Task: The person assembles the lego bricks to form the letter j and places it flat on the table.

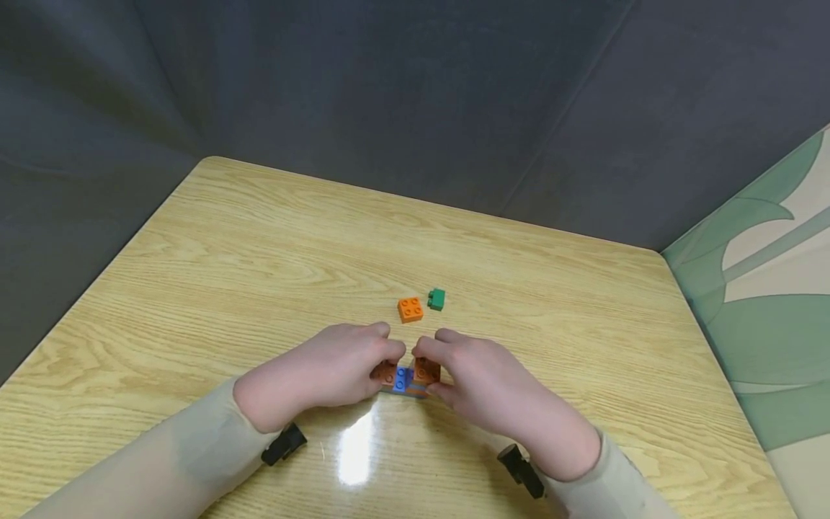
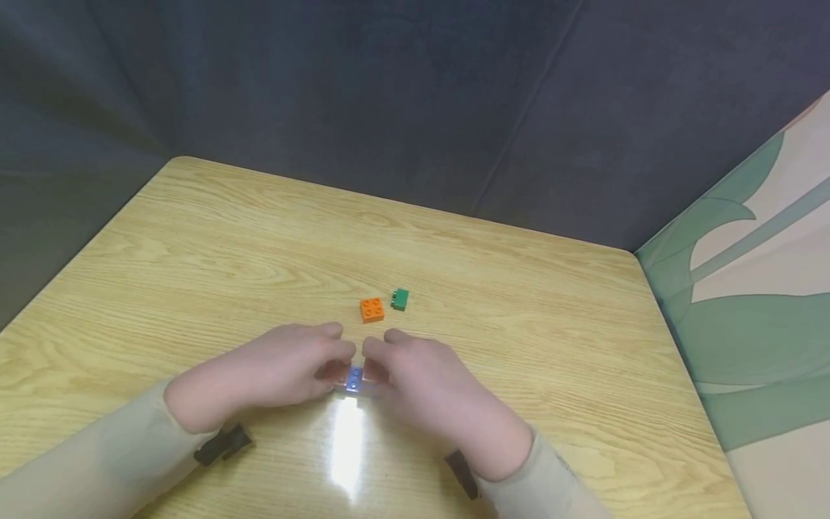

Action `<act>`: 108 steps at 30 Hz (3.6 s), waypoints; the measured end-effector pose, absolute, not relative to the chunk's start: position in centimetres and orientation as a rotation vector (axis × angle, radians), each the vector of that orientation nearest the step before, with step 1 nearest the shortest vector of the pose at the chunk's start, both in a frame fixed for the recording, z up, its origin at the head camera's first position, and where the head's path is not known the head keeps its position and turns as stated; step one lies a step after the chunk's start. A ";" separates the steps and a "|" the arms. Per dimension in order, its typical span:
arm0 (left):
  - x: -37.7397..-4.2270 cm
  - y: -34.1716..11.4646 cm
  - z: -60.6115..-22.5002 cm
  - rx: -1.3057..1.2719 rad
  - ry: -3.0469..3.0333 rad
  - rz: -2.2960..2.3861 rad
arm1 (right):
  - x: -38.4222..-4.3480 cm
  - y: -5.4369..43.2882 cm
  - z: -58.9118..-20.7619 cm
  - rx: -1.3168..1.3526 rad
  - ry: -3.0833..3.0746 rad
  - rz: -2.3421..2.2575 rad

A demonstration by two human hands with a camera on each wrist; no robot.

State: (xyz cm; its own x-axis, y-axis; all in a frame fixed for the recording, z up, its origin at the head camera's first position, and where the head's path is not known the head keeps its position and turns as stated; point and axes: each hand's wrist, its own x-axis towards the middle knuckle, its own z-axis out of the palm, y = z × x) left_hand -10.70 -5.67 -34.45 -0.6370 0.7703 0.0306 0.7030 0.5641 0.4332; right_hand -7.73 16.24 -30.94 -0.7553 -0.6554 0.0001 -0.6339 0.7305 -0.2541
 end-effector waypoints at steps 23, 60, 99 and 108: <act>-10.8 -5.7 -34.5 1.249 2.623 0.618 | -7.7 16.0 -31.0 -1.087 2.852 -0.341; -10.8 -5.7 -34.6 1.237 2.620 0.621 | -12.9 17.4 -32.2 -0.748 2.674 -0.284; -10.7 -5.7 -34.6 1.259 2.635 0.639 | -15.0 16.1 -34.7 -0.877 2.787 -0.303; -10.8 -5.8 -34.5 1.236 2.632 0.624 | -13.9 16.5 -33.2 -0.901 2.842 -0.413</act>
